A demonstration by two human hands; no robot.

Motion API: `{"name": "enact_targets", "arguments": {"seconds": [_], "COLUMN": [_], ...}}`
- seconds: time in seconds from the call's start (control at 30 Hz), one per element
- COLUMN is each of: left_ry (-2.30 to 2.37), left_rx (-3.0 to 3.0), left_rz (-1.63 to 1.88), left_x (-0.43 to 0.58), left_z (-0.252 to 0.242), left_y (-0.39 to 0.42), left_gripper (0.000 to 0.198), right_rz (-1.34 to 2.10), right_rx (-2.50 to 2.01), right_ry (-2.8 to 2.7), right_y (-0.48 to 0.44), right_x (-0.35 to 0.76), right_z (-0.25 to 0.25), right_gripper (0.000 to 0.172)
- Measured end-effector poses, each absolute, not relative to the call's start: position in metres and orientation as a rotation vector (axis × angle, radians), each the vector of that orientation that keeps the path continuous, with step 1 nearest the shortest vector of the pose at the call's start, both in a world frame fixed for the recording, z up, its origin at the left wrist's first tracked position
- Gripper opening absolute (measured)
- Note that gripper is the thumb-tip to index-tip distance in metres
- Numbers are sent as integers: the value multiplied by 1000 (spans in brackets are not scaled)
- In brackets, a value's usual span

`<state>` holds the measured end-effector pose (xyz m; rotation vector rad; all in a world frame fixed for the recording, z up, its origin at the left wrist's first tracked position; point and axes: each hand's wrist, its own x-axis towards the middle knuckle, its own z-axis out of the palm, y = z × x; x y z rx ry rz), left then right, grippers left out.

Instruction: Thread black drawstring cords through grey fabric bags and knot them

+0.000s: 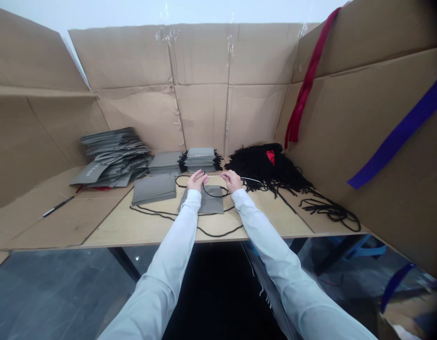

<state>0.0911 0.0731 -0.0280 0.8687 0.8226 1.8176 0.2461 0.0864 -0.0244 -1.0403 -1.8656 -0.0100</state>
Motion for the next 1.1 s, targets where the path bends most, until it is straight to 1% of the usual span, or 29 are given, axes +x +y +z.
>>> {"name": "enact_targets", "arguments": {"seconds": [0.13,0.33,0.6,0.8,0.93,1.0,1.1], "left_ry": [885,959,1047,901,935,982,1014], "left_rx": [1076,1145,1243,1015,936,911,890], "left_rz": [1782,1707,1597,1555,1536,1487,1410], "left_x": [96,99,94,100,98,95,91], "left_z": [-27,-34,-34,-34,-29,-27,-26], "left_y": [67,71,78,77,71,68,66], "left_gripper": [36,21,25,21,23,24,24], "right_rz": [-19,5,104,254,384,389,304], "right_rx": [-1091,-1138,-1212,-1171,-1166,-1173,-1154], "right_ry": [-1892,-1927,-1887,-1822,-1808,-1825,-1888], "right_y": [88,91,98,104,100,96,91], "right_x": [247,253,265,271,268,264,258], "right_z": [-26,-24,-23,-25,-25,-24,-23], "right_gripper": [20,20,18,16,15,15,17]}}
